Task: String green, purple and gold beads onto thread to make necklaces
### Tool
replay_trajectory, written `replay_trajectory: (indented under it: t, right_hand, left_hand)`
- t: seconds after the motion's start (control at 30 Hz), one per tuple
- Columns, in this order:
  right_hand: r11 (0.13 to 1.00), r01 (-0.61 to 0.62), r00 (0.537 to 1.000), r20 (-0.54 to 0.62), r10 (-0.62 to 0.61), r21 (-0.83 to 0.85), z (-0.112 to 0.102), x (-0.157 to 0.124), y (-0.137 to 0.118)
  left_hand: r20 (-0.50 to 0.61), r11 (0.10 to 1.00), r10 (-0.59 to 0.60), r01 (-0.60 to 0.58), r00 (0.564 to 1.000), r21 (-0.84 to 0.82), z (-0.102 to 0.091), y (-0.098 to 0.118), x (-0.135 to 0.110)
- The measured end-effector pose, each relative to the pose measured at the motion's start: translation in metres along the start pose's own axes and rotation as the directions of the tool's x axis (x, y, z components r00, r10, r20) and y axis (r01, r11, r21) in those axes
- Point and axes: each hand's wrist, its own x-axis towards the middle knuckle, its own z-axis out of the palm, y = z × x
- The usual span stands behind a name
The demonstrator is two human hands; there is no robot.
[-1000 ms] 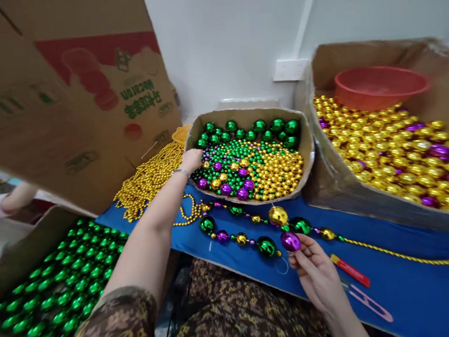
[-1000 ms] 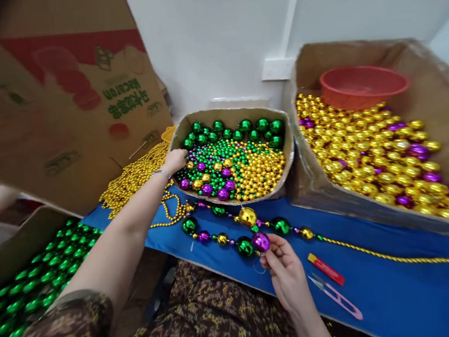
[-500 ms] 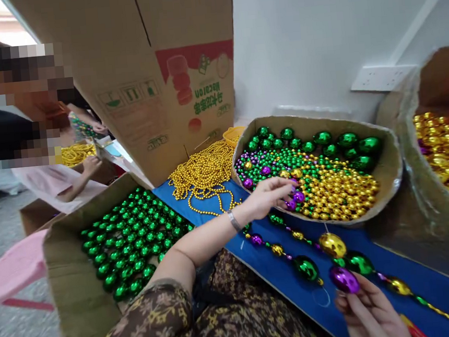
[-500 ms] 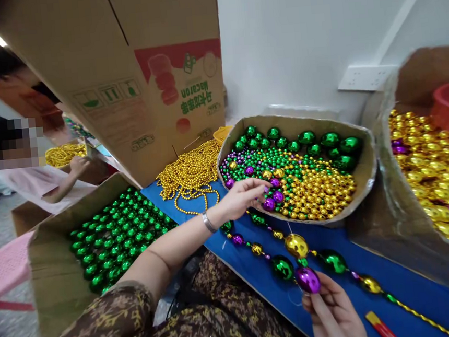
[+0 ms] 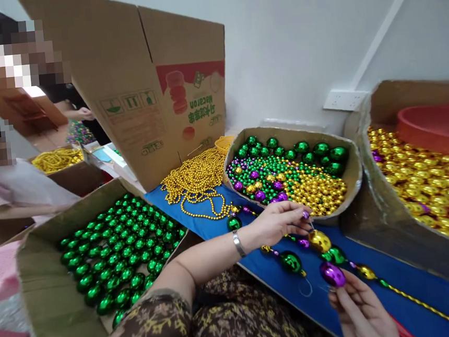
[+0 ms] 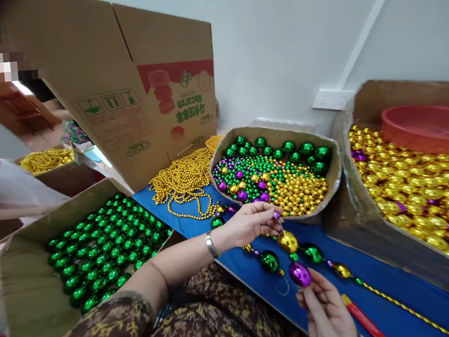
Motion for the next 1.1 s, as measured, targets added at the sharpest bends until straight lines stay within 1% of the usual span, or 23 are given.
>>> replay_trajectory:
  t: [0.07,0.2,0.3,0.5,0.63,0.73,0.93,1.1]
  right_hand:
    - [1.000,0.020,1.000,0.010,-0.020,-0.007,-0.002,-0.002,-0.001]
    - [0.999,0.037,0.999,-0.021,-0.037,-0.004,-0.004,-0.006,-0.001]
    - [0.999,0.053,0.998,-0.030,-0.053,-0.004,0.000,-0.011,-0.003]
    - [0.997,0.082,0.997,0.000,-0.082,0.005,0.008,-0.015,-0.007]
    - [0.993,0.116,0.993,0.017,-0.116,-0.009,0.006,-0.014,-0.007]
    - [0.993,0.117,0.993,0.025,-0.116,-0.009,0.006,-0.014,-0.007]
    - [0.995,0.103,0.994,0.036,-0.102,-0.019,0.004,-0.013,-0.006]
    - [0.992,0.116,0.993,0.041,-0.114,-0.048,0.002,-0.012,-0.004]
  left_hand:
    - [-0.001,1.000,-0.007,0.007,1.000,0.005,0.001,-0.002,-0.002]
    - [-0.039,1.000,0.004,-0.003,0.999,0.026,0.000,-0.007,-0.004]
    - [-0.050,0.998,0.003,0.000,0.999,0.059,0.000,-0.009,-0.007]
    - [-0.097,0.996,0.030,-0.021,0.995,0.092,-0.002,-0.012,-0.006]
    - [-0.091,0.992,0.027,-0.015,0.996,0.125,-0.006,-0.014,-0.002]
    - [-0.088,0.991,0.036,-0.025,0.995,0.133,-0.009,-0.014,-0.001]
    - [-0.067,0.985,0.090,-0.078,0.994,0.156,-0.014,-0.013,-0.002]
    - [-0.079,0.962,0.142,-0.118,0.987,0.246,-0.014,-0.012,-0.004]
